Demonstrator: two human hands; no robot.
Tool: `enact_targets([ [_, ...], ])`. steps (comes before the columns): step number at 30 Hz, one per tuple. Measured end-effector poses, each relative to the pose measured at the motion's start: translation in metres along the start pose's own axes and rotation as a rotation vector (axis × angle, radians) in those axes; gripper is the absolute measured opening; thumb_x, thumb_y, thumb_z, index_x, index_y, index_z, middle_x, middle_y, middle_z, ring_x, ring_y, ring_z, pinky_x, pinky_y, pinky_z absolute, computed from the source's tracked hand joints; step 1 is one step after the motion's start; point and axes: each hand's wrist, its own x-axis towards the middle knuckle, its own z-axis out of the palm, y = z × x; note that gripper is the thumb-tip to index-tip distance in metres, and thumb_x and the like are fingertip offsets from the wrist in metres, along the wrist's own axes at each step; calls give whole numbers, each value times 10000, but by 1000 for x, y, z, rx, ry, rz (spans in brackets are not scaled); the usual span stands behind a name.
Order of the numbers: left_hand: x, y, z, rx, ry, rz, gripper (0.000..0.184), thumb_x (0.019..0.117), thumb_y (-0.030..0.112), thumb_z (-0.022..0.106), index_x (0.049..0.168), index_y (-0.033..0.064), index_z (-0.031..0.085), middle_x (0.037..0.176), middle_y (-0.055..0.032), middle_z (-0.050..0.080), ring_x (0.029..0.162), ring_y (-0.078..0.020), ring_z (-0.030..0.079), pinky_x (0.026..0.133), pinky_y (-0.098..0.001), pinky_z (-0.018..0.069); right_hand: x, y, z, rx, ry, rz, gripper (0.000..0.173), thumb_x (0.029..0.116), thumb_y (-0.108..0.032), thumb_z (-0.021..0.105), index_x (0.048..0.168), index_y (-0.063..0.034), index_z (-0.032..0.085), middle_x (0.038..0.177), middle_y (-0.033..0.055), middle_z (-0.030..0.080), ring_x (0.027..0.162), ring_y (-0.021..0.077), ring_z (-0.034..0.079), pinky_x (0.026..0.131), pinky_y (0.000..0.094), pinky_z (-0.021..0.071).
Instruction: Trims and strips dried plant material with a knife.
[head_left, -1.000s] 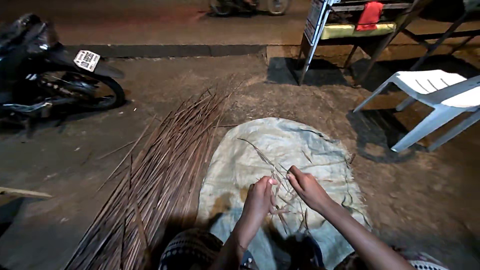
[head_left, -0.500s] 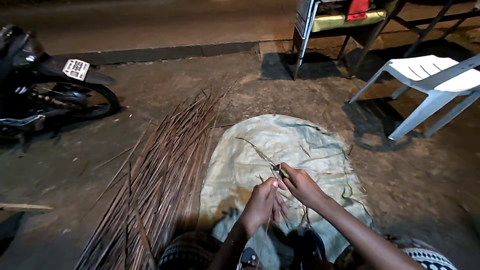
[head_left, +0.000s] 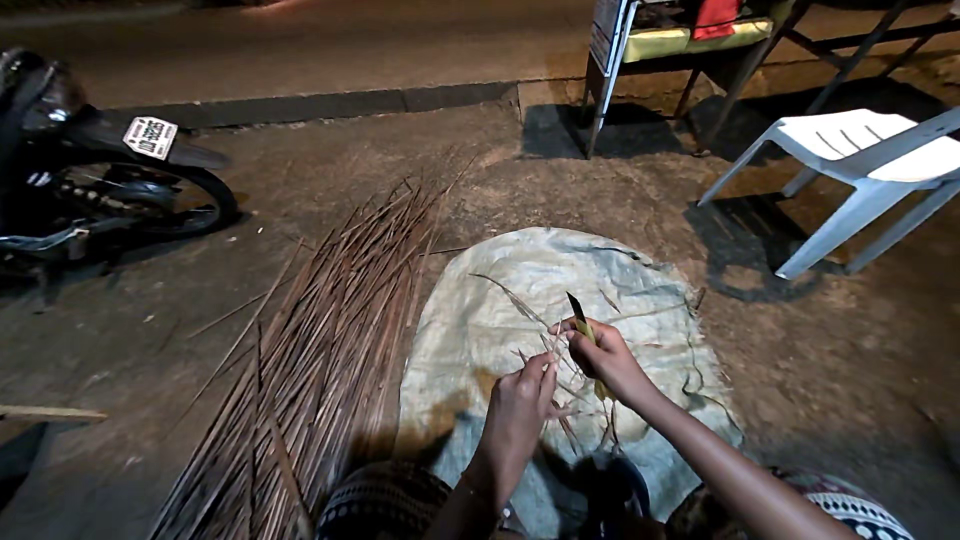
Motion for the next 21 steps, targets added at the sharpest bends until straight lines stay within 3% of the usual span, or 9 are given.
enact_targets([
  [4,8,12,-7,-351,-85,-283,245,1055,112,557,1187,-66,663,824,-89,756,607,-120,728,580,-265,623,4,6,-6,-225,-5,-34,340,996,-66,425,1225,-2,667,641,-78,466,498,-16,381,487,180,354],
  [7,13,11,-7,-560,-81,-425,214,1052,97,563,1152,-58,671,792,-72,756,567,-108,708,540,-253,604,3,4,-8,-575,-76,-22,388,987,-60,435,1303,-14,656,722,68,578,583,147,491,586,336,444],
  [9,13,10,-7,-595,-76,-434,219,1053,87,558,1157,-64,675,796,-70,757,561,-101,701,538,-247,599,1,-3,-4,-718,-157,41,376,1009,-86,452,1335,-16,626,825,172,655,703,302,616,692,492,509],
  [11,13,11,-6,-596,-74,-415,228,1057,79,542,1174,-68,670,805,-65,758,556,-91,692,537,-238,592,-1,-9,-1,-799,-193,62,344,1018,-94,471,1318,-3,615,873,210,673,777,377,655,739,555,516],
  [15,10,7,-3,-503,-108,-331,254,1083,89,455,1195,-44,641,884,-38,763,543,-23,626,516,-189,513,-3,-10,-1,-927,-154,-56,289,991,-57,518,1243,12,642,891,229,704,792,423,699,710,581,538],
  [18,9,4,0,-418,-83,-273,244,1074,89,482,1182,-41,658,866,-15,750,505,20,542,502,-167,473,-2,-11,-1,-979,-153,-55,243,988,-57,535,1191,16,647,888,229,705,796,433,702,700,585,537],
  [21,9,3,-1,-374,-70,-244,230,1062,83,518,1175,-35,680,858,-15,756,495,23,546,495,-160,474,-2,-13,-2,-1031,-163,-57,204,990,-61,550,1148,24,647,884,232,703,795,444,705,684,587,537],
])
